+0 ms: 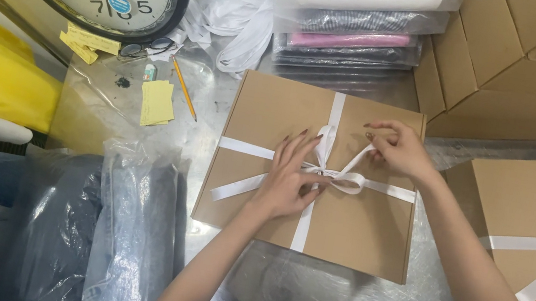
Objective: The person ties a white ribbon around a cardboard box, forming a cross pattern and a neat bow. They then pick up a yellow sticky note and a pencil, write on the note, and place it on the table.
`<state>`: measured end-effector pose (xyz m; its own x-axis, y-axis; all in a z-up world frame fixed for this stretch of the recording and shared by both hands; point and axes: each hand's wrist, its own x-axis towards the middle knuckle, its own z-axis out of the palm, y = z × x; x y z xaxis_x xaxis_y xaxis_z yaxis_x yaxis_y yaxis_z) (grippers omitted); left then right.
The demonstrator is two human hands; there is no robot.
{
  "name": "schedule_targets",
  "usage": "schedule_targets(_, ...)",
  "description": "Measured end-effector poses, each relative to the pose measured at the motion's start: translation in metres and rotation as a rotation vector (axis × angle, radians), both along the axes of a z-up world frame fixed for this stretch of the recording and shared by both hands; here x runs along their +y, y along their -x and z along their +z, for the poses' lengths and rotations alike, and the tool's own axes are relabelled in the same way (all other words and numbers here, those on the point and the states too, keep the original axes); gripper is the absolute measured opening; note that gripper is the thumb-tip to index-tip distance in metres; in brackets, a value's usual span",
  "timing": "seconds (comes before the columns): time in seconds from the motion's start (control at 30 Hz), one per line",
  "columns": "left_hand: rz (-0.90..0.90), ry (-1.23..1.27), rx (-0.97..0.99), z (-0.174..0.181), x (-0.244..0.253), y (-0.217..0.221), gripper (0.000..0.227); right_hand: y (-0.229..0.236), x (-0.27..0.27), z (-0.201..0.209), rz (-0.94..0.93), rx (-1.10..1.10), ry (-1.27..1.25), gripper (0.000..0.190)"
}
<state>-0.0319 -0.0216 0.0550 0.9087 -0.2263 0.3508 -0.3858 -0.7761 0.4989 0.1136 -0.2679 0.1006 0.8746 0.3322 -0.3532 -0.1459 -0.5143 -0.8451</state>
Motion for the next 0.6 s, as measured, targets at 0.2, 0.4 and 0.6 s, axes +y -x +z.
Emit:
schedule_targets(0.2, 0.015, 0.072, -0.016, -0.006, 0.008, 0.005, 0.026, 0.016, 0.049, 0.029, -0.037, -0.251, -0.13, 0.038)
schedule_targets(0.4, 0.217, 0.176, 0.108, -0.048, 0.0, -0.022, 0.064, 0.067, 0.075, 0.059, 0.314, -0.532, -0.054, 0.054)
schedule_targets(0.6, 0.181, 0.483, 0.251, -0.043, 0.005, -0.011, 0.017, 0.094, 0.035, 0.026, -0.04, -0.695, -0.15, 0.043)
